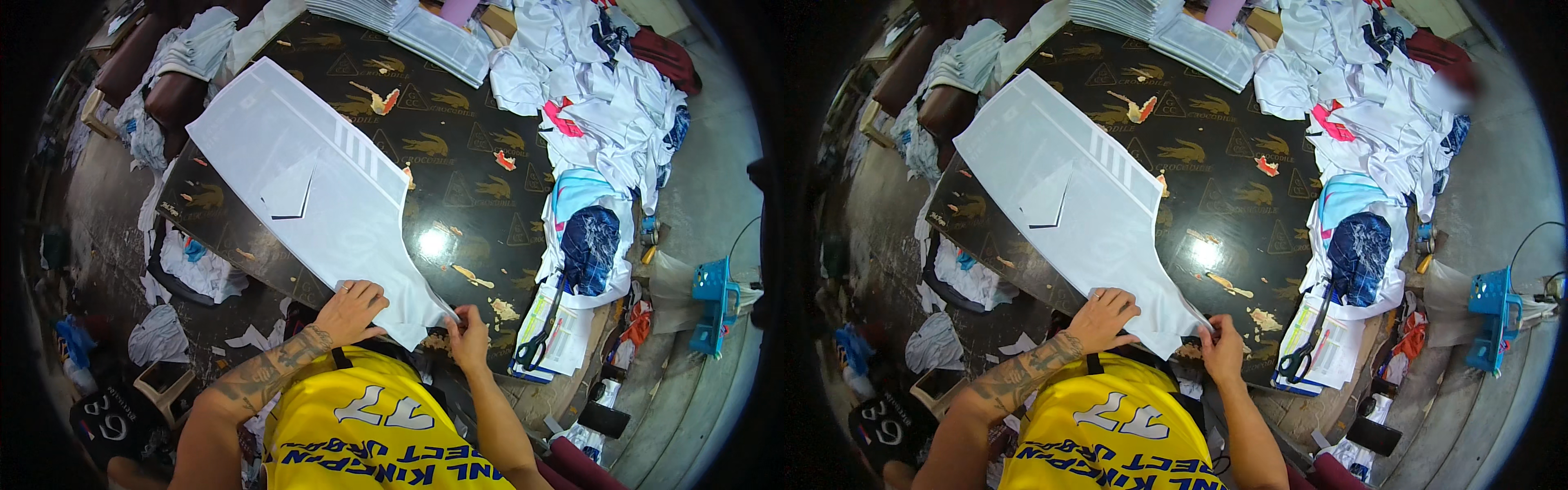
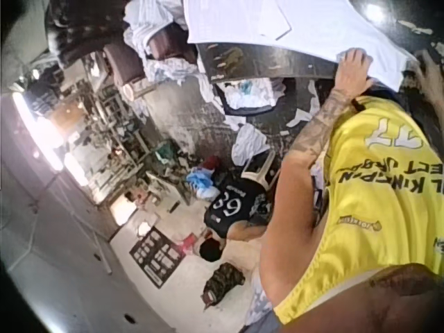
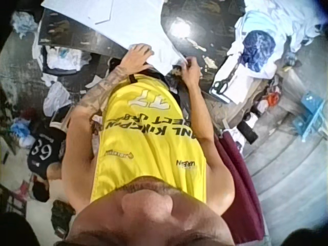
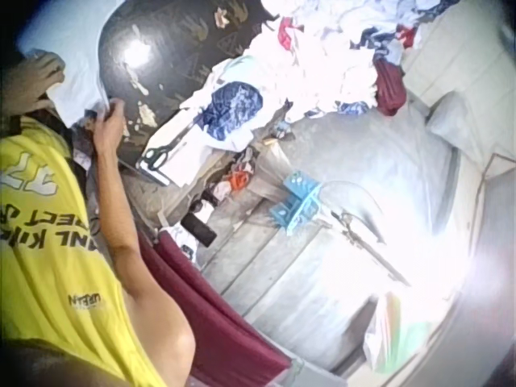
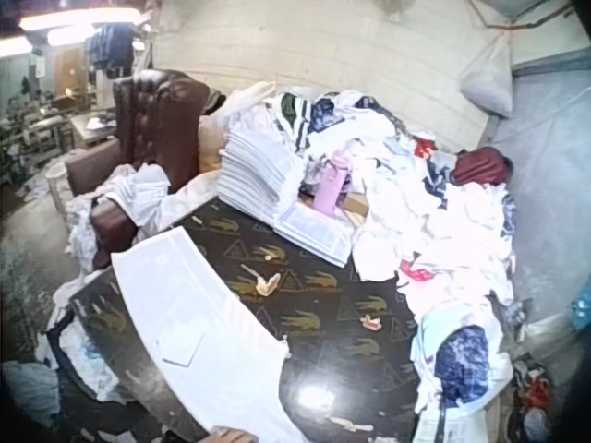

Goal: The person uses shears to cut a large white sheet of fabric on a cluttered table. They repeatedly fold the fabric, cut along the edges, and stack the cut pieces. Another person is visible in the background handling other items.

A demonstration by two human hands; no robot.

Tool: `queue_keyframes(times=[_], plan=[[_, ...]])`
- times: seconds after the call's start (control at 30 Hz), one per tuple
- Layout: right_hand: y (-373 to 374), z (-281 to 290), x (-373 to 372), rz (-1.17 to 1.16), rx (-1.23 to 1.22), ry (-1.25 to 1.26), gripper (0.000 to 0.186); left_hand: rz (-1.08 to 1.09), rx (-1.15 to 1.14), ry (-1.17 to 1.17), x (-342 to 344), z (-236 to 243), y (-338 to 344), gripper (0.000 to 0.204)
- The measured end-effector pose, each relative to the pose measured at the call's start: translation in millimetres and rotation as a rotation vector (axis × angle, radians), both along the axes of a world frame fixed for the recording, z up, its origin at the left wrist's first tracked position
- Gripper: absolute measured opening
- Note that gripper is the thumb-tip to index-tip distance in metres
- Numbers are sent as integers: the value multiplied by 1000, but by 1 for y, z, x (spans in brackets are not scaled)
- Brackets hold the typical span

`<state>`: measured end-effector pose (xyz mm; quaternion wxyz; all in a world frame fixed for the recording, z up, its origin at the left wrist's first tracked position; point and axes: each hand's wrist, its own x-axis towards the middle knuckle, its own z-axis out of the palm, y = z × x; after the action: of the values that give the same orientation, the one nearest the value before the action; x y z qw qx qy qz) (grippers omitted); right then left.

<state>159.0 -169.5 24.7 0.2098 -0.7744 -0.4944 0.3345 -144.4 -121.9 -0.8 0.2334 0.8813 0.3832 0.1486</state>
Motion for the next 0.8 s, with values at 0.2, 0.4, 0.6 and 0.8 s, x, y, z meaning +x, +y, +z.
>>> queue_keyframes(times=[0.2, 0.4, 0.6, 0.8], plan=[[29, 29, -30, 240, 42, -259, 19, -85, -28, -34, 1, 25, 28, 22], [170, 186, -105, 384, 68, 412, 12, 538, -526, -736, -87, 130, 8, 16], [365, 143, -324, 1032, 512, 123, 49, 1269, -361, -729, -213, 71, 114, 17], [410, 43, -377, 481, 376, 277, 43, 1265, 150, -428, -253, 13, 170, 25]])
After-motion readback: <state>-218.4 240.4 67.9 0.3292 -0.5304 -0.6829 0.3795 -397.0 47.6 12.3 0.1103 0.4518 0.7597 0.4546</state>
